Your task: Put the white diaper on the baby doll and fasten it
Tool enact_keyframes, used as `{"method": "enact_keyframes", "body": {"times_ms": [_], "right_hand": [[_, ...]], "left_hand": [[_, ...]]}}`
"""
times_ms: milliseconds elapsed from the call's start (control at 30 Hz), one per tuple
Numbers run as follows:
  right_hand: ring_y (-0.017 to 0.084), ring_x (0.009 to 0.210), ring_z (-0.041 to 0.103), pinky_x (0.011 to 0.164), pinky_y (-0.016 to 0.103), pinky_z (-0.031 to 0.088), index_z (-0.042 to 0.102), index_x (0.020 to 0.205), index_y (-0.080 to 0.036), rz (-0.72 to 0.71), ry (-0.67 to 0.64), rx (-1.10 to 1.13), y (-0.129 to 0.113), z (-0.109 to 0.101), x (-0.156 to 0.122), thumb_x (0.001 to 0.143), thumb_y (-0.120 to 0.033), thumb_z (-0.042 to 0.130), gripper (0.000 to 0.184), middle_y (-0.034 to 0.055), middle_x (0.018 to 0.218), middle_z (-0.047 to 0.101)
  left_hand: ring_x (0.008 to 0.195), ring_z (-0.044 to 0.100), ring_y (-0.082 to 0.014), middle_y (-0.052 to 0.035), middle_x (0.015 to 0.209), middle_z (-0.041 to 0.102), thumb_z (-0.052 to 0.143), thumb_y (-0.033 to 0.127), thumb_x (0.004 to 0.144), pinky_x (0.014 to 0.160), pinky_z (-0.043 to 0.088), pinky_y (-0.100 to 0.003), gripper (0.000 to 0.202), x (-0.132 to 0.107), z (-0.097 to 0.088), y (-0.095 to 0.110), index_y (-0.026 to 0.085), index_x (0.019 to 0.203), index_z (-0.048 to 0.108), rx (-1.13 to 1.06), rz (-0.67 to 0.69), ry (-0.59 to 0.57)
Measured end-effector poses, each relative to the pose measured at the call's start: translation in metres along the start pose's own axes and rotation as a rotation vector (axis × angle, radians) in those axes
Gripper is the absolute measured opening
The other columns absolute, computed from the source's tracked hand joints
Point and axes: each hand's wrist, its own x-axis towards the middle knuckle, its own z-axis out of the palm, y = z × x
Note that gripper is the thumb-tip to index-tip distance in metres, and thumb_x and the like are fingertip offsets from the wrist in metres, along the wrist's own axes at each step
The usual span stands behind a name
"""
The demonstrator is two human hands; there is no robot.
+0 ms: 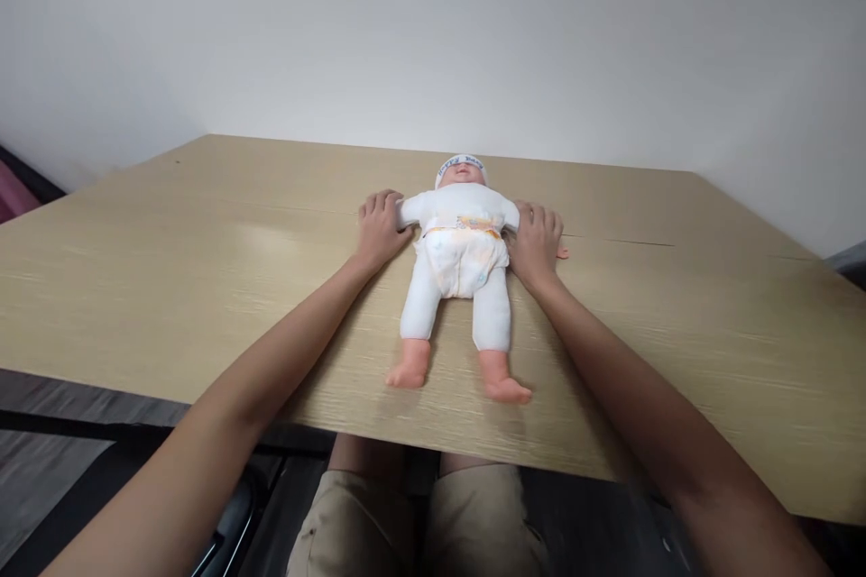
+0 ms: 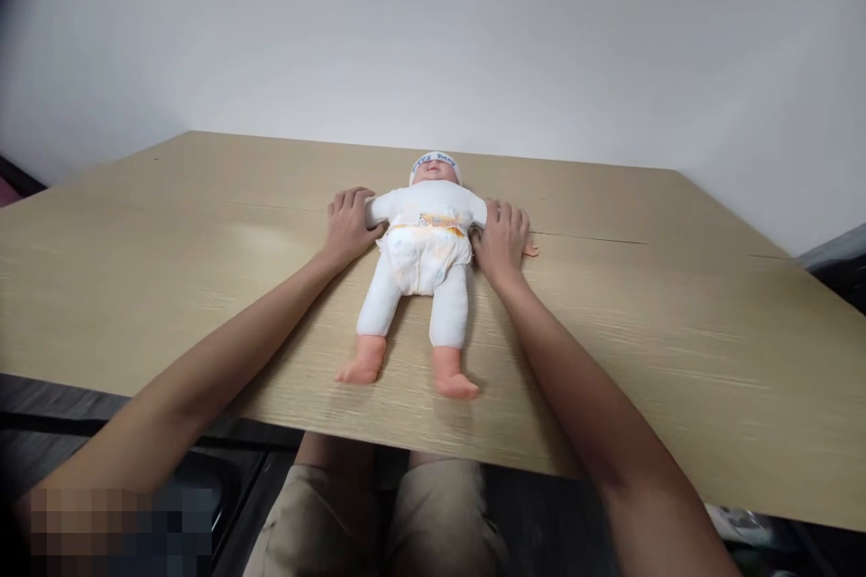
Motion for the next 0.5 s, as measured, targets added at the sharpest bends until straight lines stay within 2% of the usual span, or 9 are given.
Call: {"method": "enact_keyframes", "body": {"times_ms": [100,200,367,500], "right_hand": [[0.041,0.124,0.059,0.111,0.054,0.039,0.061,0.149,-0.011,0.033,-0.034,0.002,-0.001,0.015,0.018,0.101,-0.023,0.054,0.050,0.0253,0.135,0.071],[0.041,0.119,0.061,0.104,0.052,0.040,0.063,0.141,-0.012,0.062,-0.054,-0.013,0.000,0.022,0.023,0.102,-0.023,0.053,0.042,0.0261,0.130,0.072],[0.041,0.112,0.064,0.099,0.049,0.041,0.064,0.133,-0.010,0.073,-0.105,-0.052,0.005,0.025,0.025,0.100,-0.028,0.058,0.038,0.0259,0.124,0.074],[0.038,0.106,0.065,0.096,0.046,0.039,0.063,0.128,-0.011,0.073,-0.128,-0.056,0.008,0.025,0.030,0.100,-0.030,0.060,0.034,0.0242,0.117,0.075]], "left_hand": [[0.139,0.052,-0.0467,-0.0230,0.145,0.068,0.073,0.031,0.090,0.116,0.034,-0.055,0.056,0.020,0.014,-0.002,0.017,0.143,0.063,0.059,-0.021,-0.040],[0.132,0.055,-0.0461,-0.0219,0.138,0.072,0.073,0.031,0.088,0.113,0.034,-0.055,0.055,0.031,0.022,-0.003,0.018,0.140,0.065,0.082,-0.023,-0.062],[0.119,0.062,-0.0437,-0.0195,0.122,0.076,0.073,0.039,0.089,0.107,0.037,-0.052,0.055,0.038,0.024,-0.004,0.018,0.140,0.065,0.104,-0.024,-0.080],[0.115,0.065,-0.0430,-0.0183,0.116,0.076,0.068,0.039,0.090,0.103,0.039,-0.050,0.049,0.043,0.024,-0.003,0.018,0.134,0.065,0.183,-0.054,-0.137]]}}
